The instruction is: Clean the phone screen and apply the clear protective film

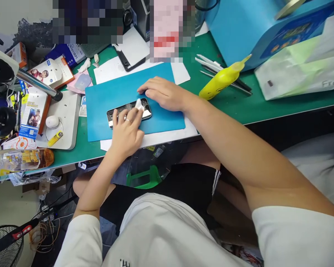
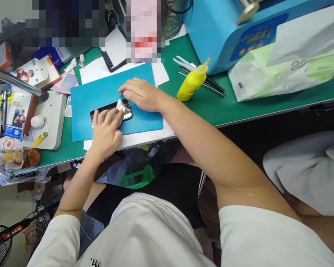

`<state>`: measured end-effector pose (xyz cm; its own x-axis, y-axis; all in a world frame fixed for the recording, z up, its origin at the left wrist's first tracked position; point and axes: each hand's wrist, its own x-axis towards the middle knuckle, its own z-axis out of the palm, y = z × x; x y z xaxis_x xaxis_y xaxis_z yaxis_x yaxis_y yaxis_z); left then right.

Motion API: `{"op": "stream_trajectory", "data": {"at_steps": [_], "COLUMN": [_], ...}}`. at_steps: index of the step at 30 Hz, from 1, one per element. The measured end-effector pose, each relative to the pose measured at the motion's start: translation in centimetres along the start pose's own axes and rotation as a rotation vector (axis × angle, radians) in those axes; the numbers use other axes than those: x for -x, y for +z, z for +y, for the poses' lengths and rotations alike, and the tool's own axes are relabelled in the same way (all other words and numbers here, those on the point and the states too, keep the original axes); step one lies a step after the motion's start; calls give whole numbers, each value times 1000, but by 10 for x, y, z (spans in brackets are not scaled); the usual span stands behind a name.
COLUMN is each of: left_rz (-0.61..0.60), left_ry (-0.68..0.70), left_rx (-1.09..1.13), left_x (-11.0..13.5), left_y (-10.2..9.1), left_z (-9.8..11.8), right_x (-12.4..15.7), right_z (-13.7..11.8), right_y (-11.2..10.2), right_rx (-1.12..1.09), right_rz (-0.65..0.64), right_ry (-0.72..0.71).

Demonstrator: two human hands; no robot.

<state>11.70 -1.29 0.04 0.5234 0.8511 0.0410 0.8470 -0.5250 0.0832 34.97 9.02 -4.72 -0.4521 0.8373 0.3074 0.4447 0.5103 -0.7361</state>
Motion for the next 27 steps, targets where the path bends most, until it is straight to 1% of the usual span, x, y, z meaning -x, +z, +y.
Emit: {"op": "stream_trajectory", "data": {"at_steps": [2, 4, 7, 10, 12, 15, 18, 22, 27], "left_rz": [2, 9, 22, 15, 8, 21, 57, 70, 80], "left_ry": [34, 37, -3, -36, -75, -170, -257, -305, -294], "left_rx": [-7, -15, -23, -29, -30, -26, -23, -22, -44], "left_x": [-5, -7, -4, 10, 24, 48, 67, 79, 74], "left_y": [5, 8, 9, 5, 1, -4, -6, -3, -2], "left_z": [16, 28, 38, 33, 22, 2, -9, -4, 4], "right_x": [0, 1, 3, 4, 5, 5, 4, 5, 6], "right_z": [-1, -2, -2, -4, -5, -9, -11, -11, -11], "right_y": [-1, -3, -5, -6, -7, -9, -10, -10, -9], "right_rx": [-7, -13, -17, -3, 11, 15, 9, -3, 4], "right_rz": [-13, -25, -34, -48, -49, -54, -77, -66, -55], "right_ry": [0, 3, 6, 0, 6, 12, 1, 17, -1]}}
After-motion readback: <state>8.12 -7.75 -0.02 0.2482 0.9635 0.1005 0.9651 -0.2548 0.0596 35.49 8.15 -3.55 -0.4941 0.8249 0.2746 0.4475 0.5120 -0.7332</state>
